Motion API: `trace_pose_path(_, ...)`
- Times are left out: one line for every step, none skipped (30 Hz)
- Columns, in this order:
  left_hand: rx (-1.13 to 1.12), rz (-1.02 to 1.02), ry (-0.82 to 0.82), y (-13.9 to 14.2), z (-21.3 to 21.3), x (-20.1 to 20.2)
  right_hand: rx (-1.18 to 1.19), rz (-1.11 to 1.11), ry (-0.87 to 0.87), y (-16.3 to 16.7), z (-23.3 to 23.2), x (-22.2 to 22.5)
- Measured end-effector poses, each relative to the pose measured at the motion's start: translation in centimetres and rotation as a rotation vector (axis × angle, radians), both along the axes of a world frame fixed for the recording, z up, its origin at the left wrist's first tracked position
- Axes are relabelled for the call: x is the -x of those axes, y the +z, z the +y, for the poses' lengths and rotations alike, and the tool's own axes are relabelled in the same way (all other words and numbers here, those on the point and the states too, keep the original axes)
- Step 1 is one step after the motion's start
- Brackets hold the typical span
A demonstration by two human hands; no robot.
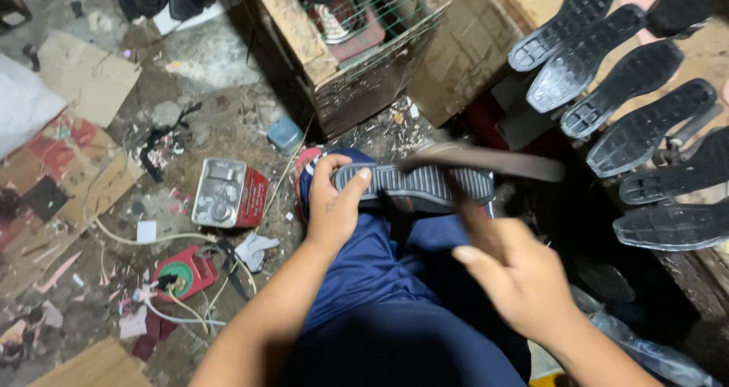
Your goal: The person sits on the floor of a shoe workshop holding a sandal on their lap. They press and align the rubber sole against the shoe, then use a hammer and a metal tool to tap and press the sole edges so it bonds to the shoe upper, turning the shoe over to work different sides.
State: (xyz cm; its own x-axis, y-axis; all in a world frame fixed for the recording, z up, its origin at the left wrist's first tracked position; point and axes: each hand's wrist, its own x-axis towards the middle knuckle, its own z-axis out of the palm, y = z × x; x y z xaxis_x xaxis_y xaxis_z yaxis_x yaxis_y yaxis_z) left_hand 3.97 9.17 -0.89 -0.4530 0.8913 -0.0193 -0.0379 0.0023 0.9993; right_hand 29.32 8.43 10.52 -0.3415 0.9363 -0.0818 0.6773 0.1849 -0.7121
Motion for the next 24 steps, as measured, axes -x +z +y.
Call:
trace_pose_path(-0.028,-0.012,0.008,0.0,-0.1,-0.1,-0.053,0.263,-0.051,-0.2,-0.2,0.0)
trace_pose_path(-0.055,-0.021,0.012,0.1,-0.1,-0.3,-0.106,0.528,-0.109,-0.4,-0.4,0.0)
trace_pose_path(-0.088,-0.031,0.018,0.3,-0.2,-0.3,-0.164,0.794,-0.163,-0.8,-0.4,-0.1)
trace_pose_path(-0.07,-0.062,0.001,0.5,-0.4,-0.4,-0.034,0.32,-0.069,-1.5,-0.2,0.1)
trace_pose_path(-0.062,-0.092,-0.019,0.5,-0.6,-0.3,0.082,-0.155,0.018,-2.4,0.2,0.3)
trace_pose_path(-0.06,-0.119,-0.041,0.7,-0.4,-0.2,0.19,-0.63,0.093,-3.5,1.0,0.4)
trace_pose_path(-0.091,0.039,-0.058,0.9,-0.5,0.2,0.177,-0.591,0.098,-4.5,1.5,0.3)
trace_pose_path(-0.107,0.188,-0.088,1.2,-0.8,0.5,0.185,-0.56,0.095,-5.2,1.7,0.0)
trace_pose_path(-0.129,0.33,-0.107,1.6,-0.9,0.7,0.183,-0.536,0.099,-5.6,2.2,-0.4)
trace_pose_path(-0.12,0.289,-0.18,2.0,-1.3,1.3,0.246,-0.415,0.096,-5.7,2.3,-0.6)
trace_pose_path(-0.114,0.244,-0.258,2.4,-1.5,1.8,0.309,-0.296,0.087,-5.3,2.4,-1.1)
trace_pose_path(-0.118,0.196,-0.353,2.7,-1.4,2.1,0.366,-0.175,0.058,-4.7,2.3,-1.4)
trace_pose_path(-0.096,0.177,-0.396,3.0,-1.4,2.4,0.302,-0.075,0.037,-3.7,2.1,-1.7)
trace_pose_path(-0.069,0.157,-0.427,3.2,-1.5,2.7,0.24,0.021,0.029,-2.7,1.8,-1.8)
trace_pose_path(-0.029,0.132,-0.448,3.3,-1.7,3.0,0.191,0.114,0.032,-1.7,1.4,-1.7)
trace_pose_path(-0.013,0.16,-0.434,3.3,-2.1,3.1,0.301,0.247,-0.066,-0.8,0.8,-1.9)
trace_pose_path(0.006,0.189,-0.429,3.2,-2.2,3.3,0.412,0.38,-0.177,-0.3,0.4,-1.6)
trace_pose_path(0.011,0.22,-0.428,3.0,-2.0,3.4,0.345,0.291,-0.136,-0.4,0.1,-1.1)
trace_pose_path(-0.014,0.244,-0.425,2.9,-2.0,3.5,0.269,0.204,-0.087,-0.8,0.0,-0.5)
trace_pose_path(-0.034,0.267,-0.415,2.8,-2.0,3.5,0.196,0.116,-0.031,-1.7,0.1,0.3)
trace_pose_path(-0.046,0.286,-0.404,2.7,-2.1,3.5,0.129,0.027,0.026,-2.7,0.2,0.9)
trace_pose_path(-0.058,0.27,-0.403,2.6,-2.2,3.5,0.064,-0.06,0.078,-3.6,0.2,1.6)
trace_pose_path(-0.081,0.26,-0.406,2.5,-2.1,3.5,-0.012,-0.144,0.124,-4.2,0.4,2.0)
trace_pose_path(-0.116,0.256,-0.409,2.5,-2.2,3.5,-0.101,-0.224,0.166,-4.3,0.5,2.1)
